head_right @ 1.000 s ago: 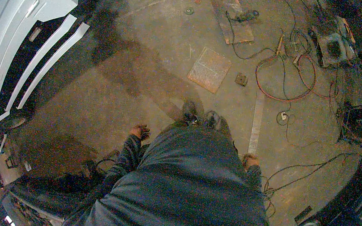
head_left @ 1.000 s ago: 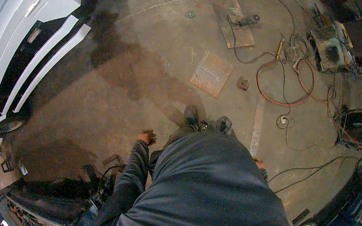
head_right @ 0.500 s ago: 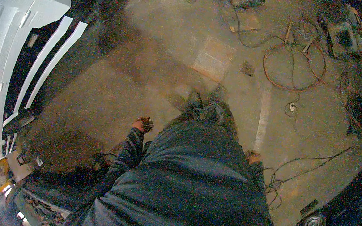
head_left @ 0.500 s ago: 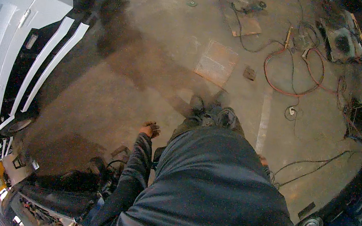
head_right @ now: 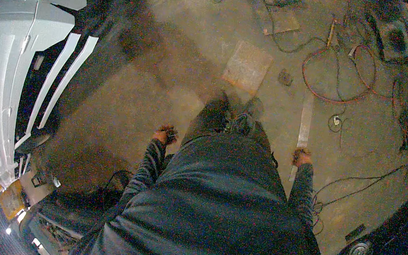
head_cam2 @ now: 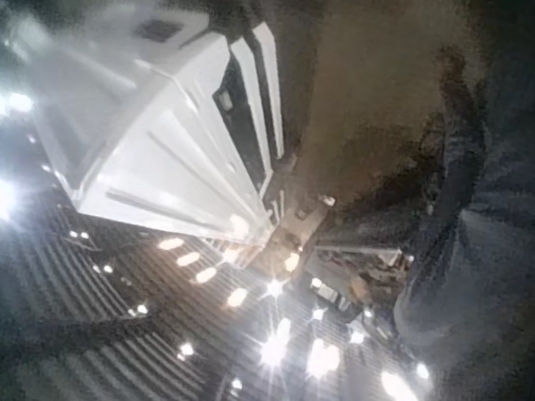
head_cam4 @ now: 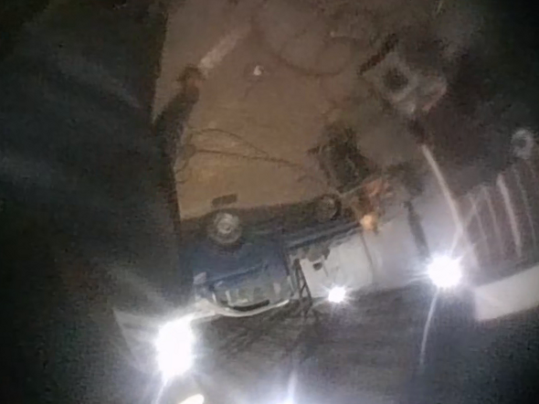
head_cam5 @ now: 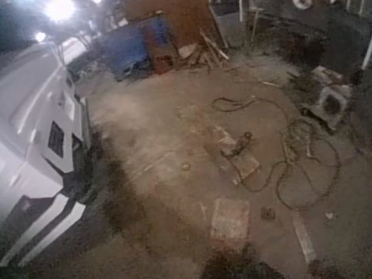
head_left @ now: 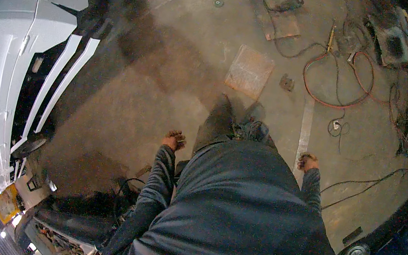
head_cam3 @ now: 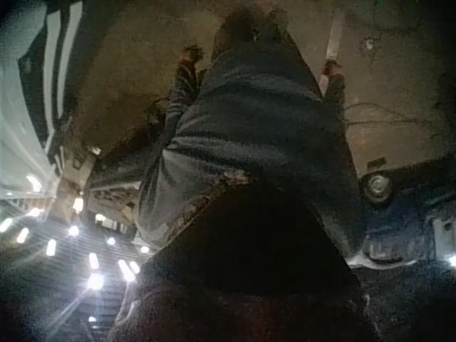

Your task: The person positions a metal sheet on the floor, marks a cutting line with a scribe, and then uses an angle grinder to cut along the marked line. Sparks are visible during the cutting process.

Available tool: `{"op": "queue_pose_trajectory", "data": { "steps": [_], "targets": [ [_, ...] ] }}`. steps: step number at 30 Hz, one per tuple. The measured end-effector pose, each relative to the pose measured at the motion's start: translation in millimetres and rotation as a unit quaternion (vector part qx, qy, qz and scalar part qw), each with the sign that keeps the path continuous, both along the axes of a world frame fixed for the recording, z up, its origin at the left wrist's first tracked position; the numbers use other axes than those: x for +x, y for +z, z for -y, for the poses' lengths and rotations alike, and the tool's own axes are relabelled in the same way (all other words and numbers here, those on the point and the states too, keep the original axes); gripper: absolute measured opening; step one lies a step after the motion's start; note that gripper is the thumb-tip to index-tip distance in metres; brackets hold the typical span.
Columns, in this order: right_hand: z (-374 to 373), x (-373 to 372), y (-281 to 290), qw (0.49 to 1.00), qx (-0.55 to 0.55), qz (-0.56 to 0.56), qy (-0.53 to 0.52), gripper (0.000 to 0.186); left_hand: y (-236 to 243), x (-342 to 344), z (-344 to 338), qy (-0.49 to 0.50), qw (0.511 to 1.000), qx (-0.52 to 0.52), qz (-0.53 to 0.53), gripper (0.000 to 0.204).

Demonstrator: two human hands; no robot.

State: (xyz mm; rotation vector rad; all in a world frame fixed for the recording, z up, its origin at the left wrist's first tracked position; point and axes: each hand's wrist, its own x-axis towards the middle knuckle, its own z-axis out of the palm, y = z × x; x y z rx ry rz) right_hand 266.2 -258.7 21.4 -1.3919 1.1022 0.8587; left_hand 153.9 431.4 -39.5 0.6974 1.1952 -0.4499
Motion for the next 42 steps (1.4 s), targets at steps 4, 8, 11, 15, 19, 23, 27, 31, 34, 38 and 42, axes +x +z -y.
{"op": "queue_pose_trajectory", "data": {
  "steps": [4, 8, 11, 15, 19, 23, 27, 31, 34, 38, 42],
  "targets": [
    [-35.8, -14.6, -8.0, 0.998, -0.035, 0.042, -0.015, 0.011, -7.9, 6.5, -53.2, 0.020, 0.989, -0.134, 0.053, 0.028],
    [3.9, -63.2, -19.3, 0.969, 0.096, 0.006, -0.226, 0.013, -8.9, 71.9, -28.2, -0.062, 0.996, 0.063, -0.011, 0.027],
    [-52.9, -71.6, -39.6, 0.994, -0.018, 0.061, -0.083, 0.011, -17.3, 91.7, -88.7, 0.030, 0.999, -0.018, 0.011, 0.029],
    [-85.7, -52.6, -14.2, 0.981, -0.027, 0.175, 0.079, 0.012, -14.1, 104.3, -128.9, 0.051, 0.996, -0.070, 0.031, 0.028],
    [-100.2, -22.6, 6.6, 0.984, -0.040, 0.084, -0.154, 0.016, -7.6, 118.4, -123.1, 0.003, 1.000, -0.002, 0.002, 0.018],
    [-89.5, -8.1, 9.3, 0.981, -0.033, 0.059, -0.182, 0.022, -16.5, 114.2, -117.7, -0.040, 0.999, 0.018, -0.008, 0.017],
    [-123.6, 14.3, -14.2, 0.980, -0.006, 0.032, -0.197, 0.025, -21.1, 86.9, -165.3, -0.068, 0.997, 0.046, 0.014, 0.020],
    [-74.6, -19.2, -30.7, 0.972, -0.087, 0.115, -0.186, 0.023, -26.0, 104.7, -111.1, -0.038, 0.998, 0.036, -0.024, 0.023],
    [-98.0, -13.2, -26.7, 0.981, 0.015, 0.099, -0.166, 0.019, -13.2, 80.6, -141.9, 0.034, 0.999, -0.025, -0.011, 0.025],
    [-102.8, -4.0, -21.5, 0.992, -0.078, 0.082, -0.051, 0.013, -23.1, 69.2, -130.3, -0.013, 1.000, -0.002, -0.024, 0.028],
    [-130.9, 16.4, -17.5, 0.993, -0.013, 0.081, -0.086, 0.015, -24.5, 54.7, -132.6, -0.050, 0.994, 0.086, -0.056, 0.033]
  ]
}}
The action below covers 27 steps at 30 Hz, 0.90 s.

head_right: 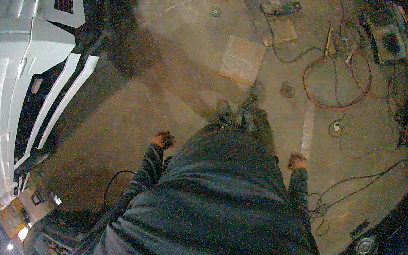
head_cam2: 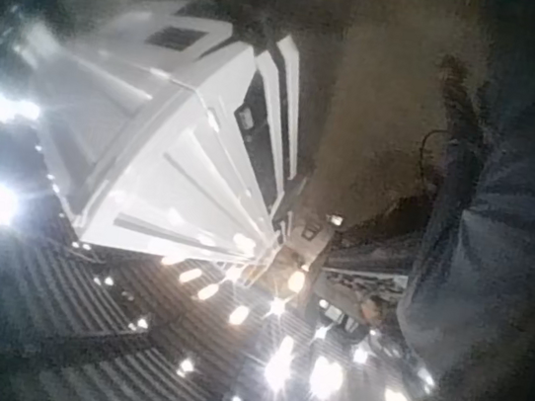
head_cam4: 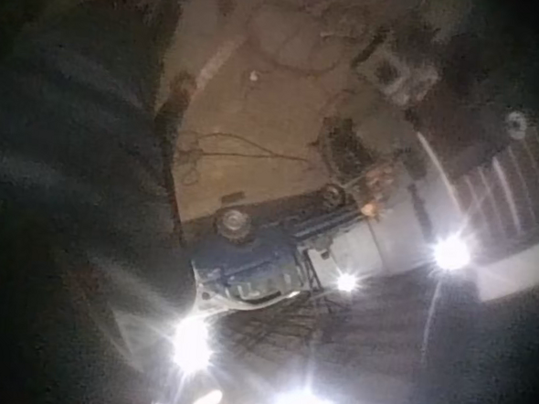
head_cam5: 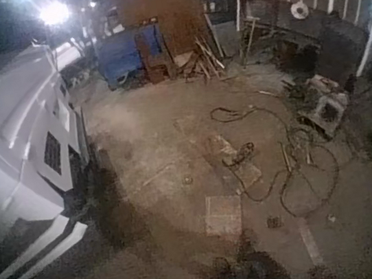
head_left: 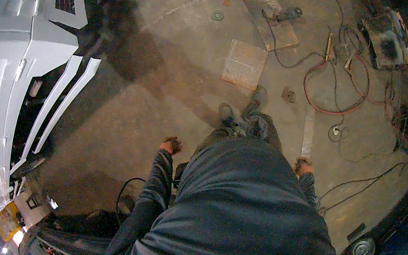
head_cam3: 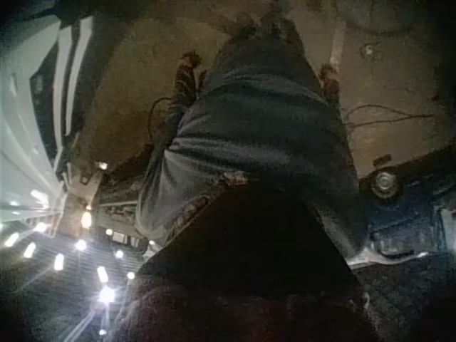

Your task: The person positions a metal sheet on the floor, marks a cutting line with a scribe, and then uses an angle grinder to cut along the marked line. Sparks are visible during the cutting process.

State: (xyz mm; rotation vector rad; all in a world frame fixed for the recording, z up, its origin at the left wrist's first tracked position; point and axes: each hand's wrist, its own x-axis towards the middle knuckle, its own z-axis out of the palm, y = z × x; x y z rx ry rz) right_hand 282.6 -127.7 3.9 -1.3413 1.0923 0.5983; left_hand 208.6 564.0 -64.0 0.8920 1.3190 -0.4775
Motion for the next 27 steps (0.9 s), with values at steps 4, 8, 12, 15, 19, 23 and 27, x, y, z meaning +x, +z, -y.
{"op": "queue_pose_trajectory", "data": {
  "steps": [4, 8, 12, 15, 19, 23, 27],
  "targets": [
    [39.2, 17.4, -28.9, 0.974, -0.060, 0.126, 0.176, 0.009, -29.7, 17.6, -4.7, -0.372, 0.895, 0.108, 0.223, 0.034],
    [6.2, 30.5, 23.9, 0.997, -0.040, -0.012, 0.060, 0.006, -0.1, 16.2, 26.2, 0.045, 0.996, -0.062, 0.050, 0.031],
    [-12.0, 32.4, 41.3, 0.996, -0.052, -0.008, 0.071, 0.004, 3.2, 5.5, 26.2, 0.026, 0.999, -0.017, 0.034, 0.028],
    [29.2, 15.8, 20.4, 0.998, 0.022, 0.057, 0.011, 0.010, -37.6, -9.1, 25.5, 0.050, 0.993, -0.076, 0.074, 0.026],
    [21.8, -12.9, -9.0, 0.940, -0.137, 0.121, 0.287, 0.018, -73.6, -62.9, -5.2, -0.242, 0.874, 0.120, 0.405, 0.023],
    [56.2, -38.3, -30.4, 0.781, -0.268, 0.164, 0.540, 0.022, -73.8, -50.4, -2.2, -0.297, 0.836, 0.150, 0.436, 0.024],
    [80.0, -25.7, -32.5, 0.898, -0.171, 0.113, 0.390, 0.026, -34.5, -23.1, 24.9, 0.073, 0.994, -0.050, 0.058, 0.025]
  ]
}}
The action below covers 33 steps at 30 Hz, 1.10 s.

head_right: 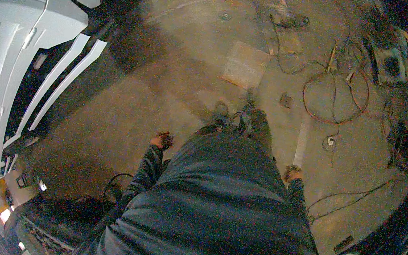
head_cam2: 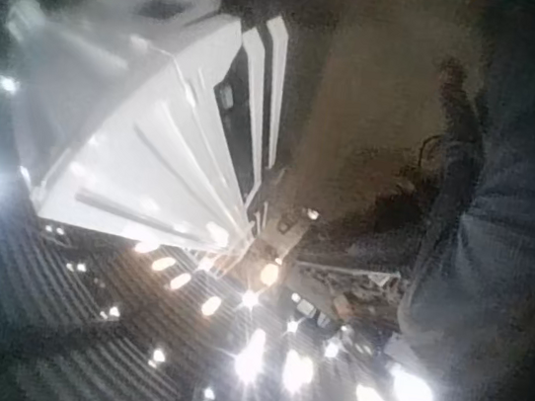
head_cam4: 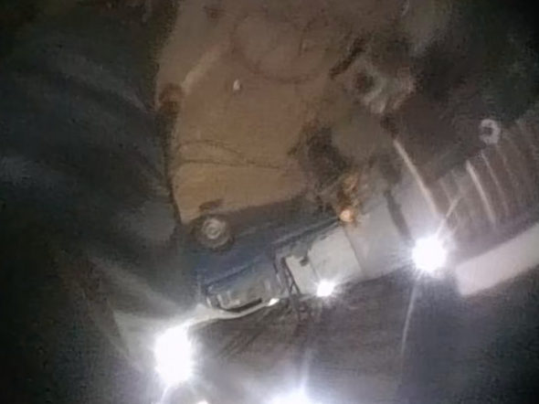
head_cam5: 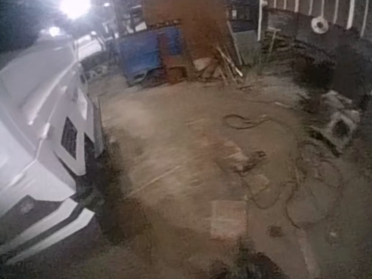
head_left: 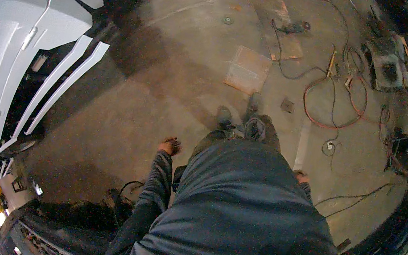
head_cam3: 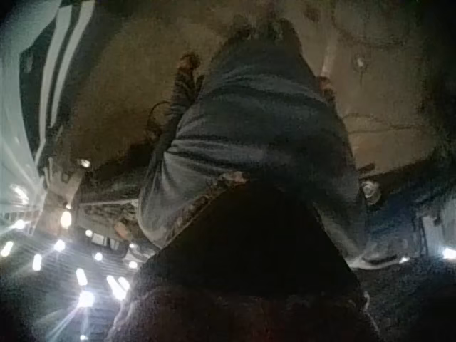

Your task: The person positions a metal sheet on the floor, marks a cutting line with a scribe, and then uses an angle grinder to cut along the marked line. Sparks are visible during the cutting process.

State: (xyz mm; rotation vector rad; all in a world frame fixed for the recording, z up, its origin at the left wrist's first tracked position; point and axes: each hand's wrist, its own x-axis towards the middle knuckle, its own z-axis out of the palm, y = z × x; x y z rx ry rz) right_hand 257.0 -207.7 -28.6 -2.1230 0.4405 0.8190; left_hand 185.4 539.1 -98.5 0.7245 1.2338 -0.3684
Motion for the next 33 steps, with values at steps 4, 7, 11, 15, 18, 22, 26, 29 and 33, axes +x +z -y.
{"op": "queue_pose_trajectory", "data": {
  "steps": [4, 7, 11, 15, 18, 22, 26, 29, 33],
  "targets": [
    [-23.2, 56.7, -12.9, 0.940, 0.179, -0.115, -0.267, 0.031, 35.8, -4.9, -16.7, 0.055, 0.998, -0.004, -0.032, 0.027],
    [-52.8, 110.2, 6.6, 0.899, 0.214, -0.175, -0.340, 0.026, 48.1, -16.7, -28.3, 0.081, 0.995, -0.018, -0.048, 0.028],
    [-84.6, 141.7, 40.9, 0.902, 0.245, -0.127, -0.333, 0.007, 41.2, -14.6, -18.4, 0.035, 0.998, -0.032, -0.049, 0.030],
    [-117.6, 136.4, 75.1, 0.883, 0.282, -0.158, -0.340, 0.010, 29.6, -8.2, -13.9, -0.108, 0.993, 0.018, 0.040, 0.031],
    [-146.4, 132.8, 100.9, 0.895, 0.233, -0.172, -0.338, 0.011, 35.0, 37.0, -8.9, -0.070, 0.997, 0.024, 0.021, 0.031],
    [-121.9, 121.1, 88.2, 0.827, 0.324, -0.201, -0.413, 0.013, 69.0, 115.5, 23.2, -0.099, 0.994, 0.024, 0.041, 0.030],
    [-110.9, 123.8, 55.9, 0.893, 0.304, -0.180, -0.278, 0.013, 103.1, 163.6, 23.2, -0.089, 0.995, 0.025, 0.042, 0.026],
    [-97.4, 119.4, 30.4, 0.914, 0.293, -0.178, -0.218, 0.020, 126.0, 190.1, 42.1, -0.106, 0.993, 0.047, 0.021, 0.025],
    [-117.7, 132.0, 46.9, 0.935, 0.209, -0.231, -0.170, 0.017, 145.5, 176.6, 58.2, -0.185, 0.977, 0.102, 0.022, 0.026]
  ]
}}
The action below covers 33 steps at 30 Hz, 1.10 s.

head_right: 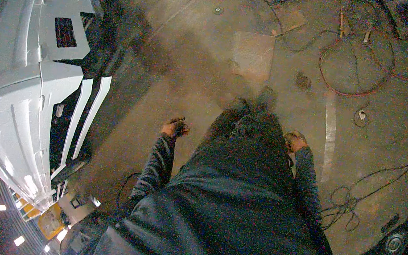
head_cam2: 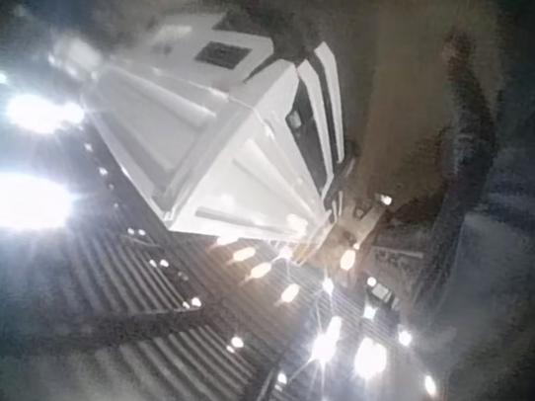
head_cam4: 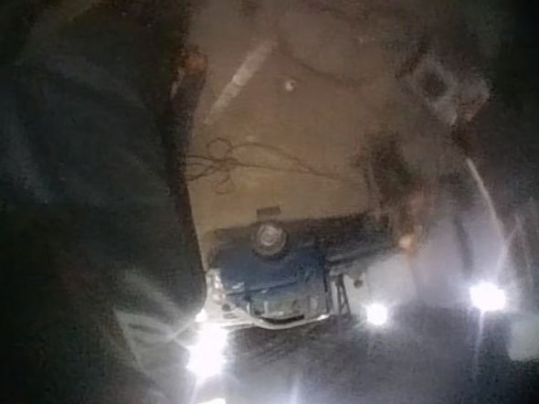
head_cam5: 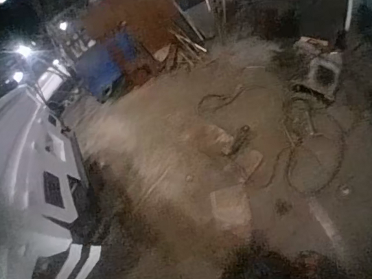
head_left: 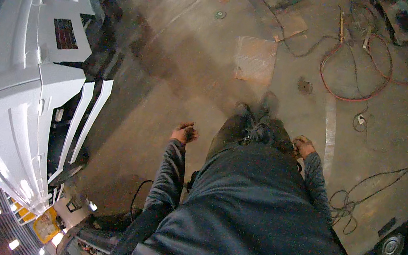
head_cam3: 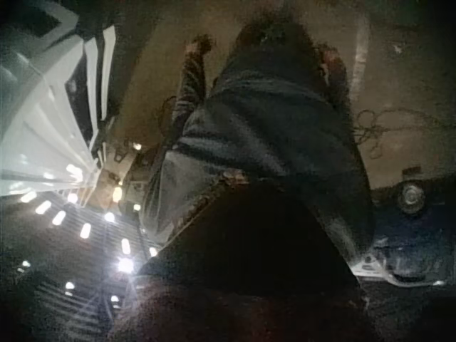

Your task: The person positions a metal sheet on the floor, marks a cutting line with a scribe, and then uses an angle grinder to cut along the marked line. Sparks are visible during the cutting process.

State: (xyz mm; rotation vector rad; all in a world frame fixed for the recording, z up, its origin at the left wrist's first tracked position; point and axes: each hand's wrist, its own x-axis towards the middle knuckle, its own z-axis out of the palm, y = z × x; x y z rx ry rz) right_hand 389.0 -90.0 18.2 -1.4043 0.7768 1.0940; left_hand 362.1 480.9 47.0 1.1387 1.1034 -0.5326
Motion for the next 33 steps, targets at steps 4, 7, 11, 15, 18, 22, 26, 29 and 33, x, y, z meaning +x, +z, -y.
{"op": "queue_pose_trajectory", "data": {
  "steps": [4, 7, 11, 15, 18, 22, 26, 29, 33],
  "targets": [
    [-5.6, 9.7, 0.5, 0.993, -0.023, 0.046, 0.109, 0.020, -20.8, -45.3, -5.5, 0.098, 0.975, -0.200, 0.015, 0.024],
    [-22.3, 20.6, 21.3, 0.980, -0.051, 0.077, 0.177, 0.026, -37.6, -92.8, -13.1, 0.155, 0.940, -0.305, -0.009, 0.022],
    [-19.4, 11.4, 30.6, 0.941, -0.142, 0.138, 0.275, 0.034, -41.4, -115.5, 19.3, -0.146, 0.989, -0.016, 0.003, 0.018],
    [-34.2, -7.9, 35.9, 0.914, -0.200, 0.189, 0.297, 0.035, -47.8, -123.5, 12.8, -0.047, 0.988, -0.084, -0.117, 0.016],
    [-67.8, -19.9, 49.7, 0.934, -0.167, 0.138, 0.283, 0.035, -54.3, -149.9, -34.1, -0.228, 0.967, 0.035, 0.105, 0.020],
    [-56.6, -79.8, -1.1, 0.892, -0.193, 0.286, 0.294, 0.027, -55.9, -120.4, -32.0, 0.004, 0.993, -0.082, 0.081, 0.023],
    [-56.8, -141.6, -0.9, 0.914, -0.221, 0.224, 0.256, 0.019, -70.5, -162.9, -36.4, -0.002, 0.998, -0.008, 0.057, 0.018],
    [-91.7, -169.4, -4.5, 0.911, -0.195, 0.285, 0.225, 0.017, -120.6, -260.8, -112.9, -0.155, 0.965, 0.060, 0.203, 0.014],
    [-77.6, -204.8, 30.5, 0.911, -0.220, 0.278, 0.212, 0.017, -137.6, -319.0, -87.3, 0.162, 0.958, -0.215, -0.102, 0.012]
  ]
}}
